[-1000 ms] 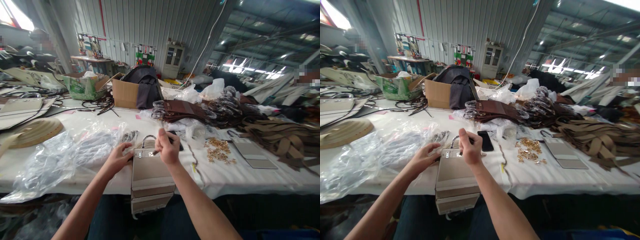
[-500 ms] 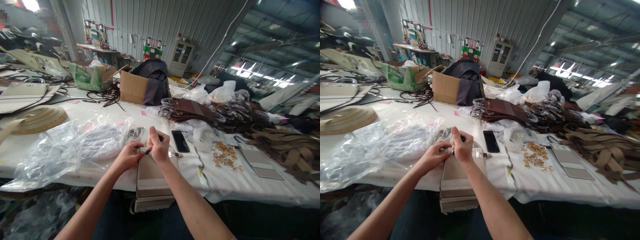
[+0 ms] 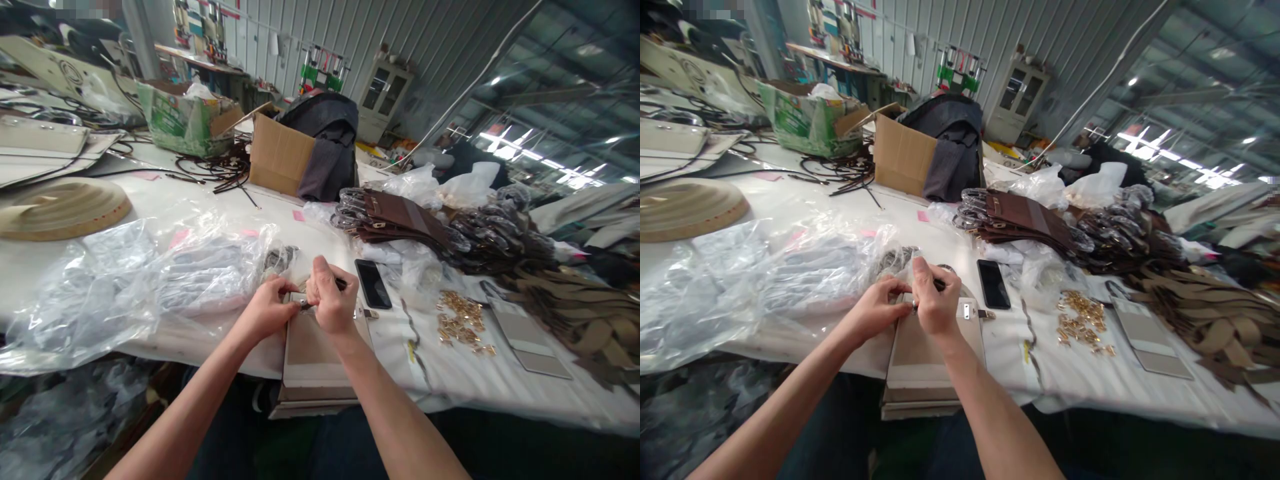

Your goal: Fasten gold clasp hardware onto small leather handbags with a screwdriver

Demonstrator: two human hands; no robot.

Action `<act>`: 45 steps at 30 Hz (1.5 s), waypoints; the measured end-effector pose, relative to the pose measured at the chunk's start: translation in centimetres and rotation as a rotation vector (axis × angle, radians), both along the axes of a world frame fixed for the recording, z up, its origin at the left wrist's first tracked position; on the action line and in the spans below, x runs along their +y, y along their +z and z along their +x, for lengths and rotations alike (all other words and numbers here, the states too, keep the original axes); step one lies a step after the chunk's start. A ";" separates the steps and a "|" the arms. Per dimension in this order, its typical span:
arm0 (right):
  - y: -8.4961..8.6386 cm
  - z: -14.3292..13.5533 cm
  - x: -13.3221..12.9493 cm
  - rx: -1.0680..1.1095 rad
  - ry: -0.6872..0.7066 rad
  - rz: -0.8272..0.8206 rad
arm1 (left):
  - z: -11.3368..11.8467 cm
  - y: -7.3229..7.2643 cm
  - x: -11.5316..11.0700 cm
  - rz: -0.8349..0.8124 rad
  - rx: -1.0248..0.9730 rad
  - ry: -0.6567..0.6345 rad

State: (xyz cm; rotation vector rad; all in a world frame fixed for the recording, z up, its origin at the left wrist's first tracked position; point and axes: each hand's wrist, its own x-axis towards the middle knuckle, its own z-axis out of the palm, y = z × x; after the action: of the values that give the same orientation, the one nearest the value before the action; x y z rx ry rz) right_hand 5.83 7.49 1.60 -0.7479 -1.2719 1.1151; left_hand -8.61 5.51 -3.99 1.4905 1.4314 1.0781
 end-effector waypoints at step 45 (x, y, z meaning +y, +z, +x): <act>3.0 0.8 2.0 0.185 0.071 -0.266 | 0.6 0.4 -0.2 -0.096 -0.113 0.084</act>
State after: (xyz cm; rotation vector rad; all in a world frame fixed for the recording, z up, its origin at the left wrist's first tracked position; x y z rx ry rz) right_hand 6.66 9.50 4.63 -0.7806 -1.0115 1.3964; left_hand -8.04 5.29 -3.63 1.2913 1.4562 1.1103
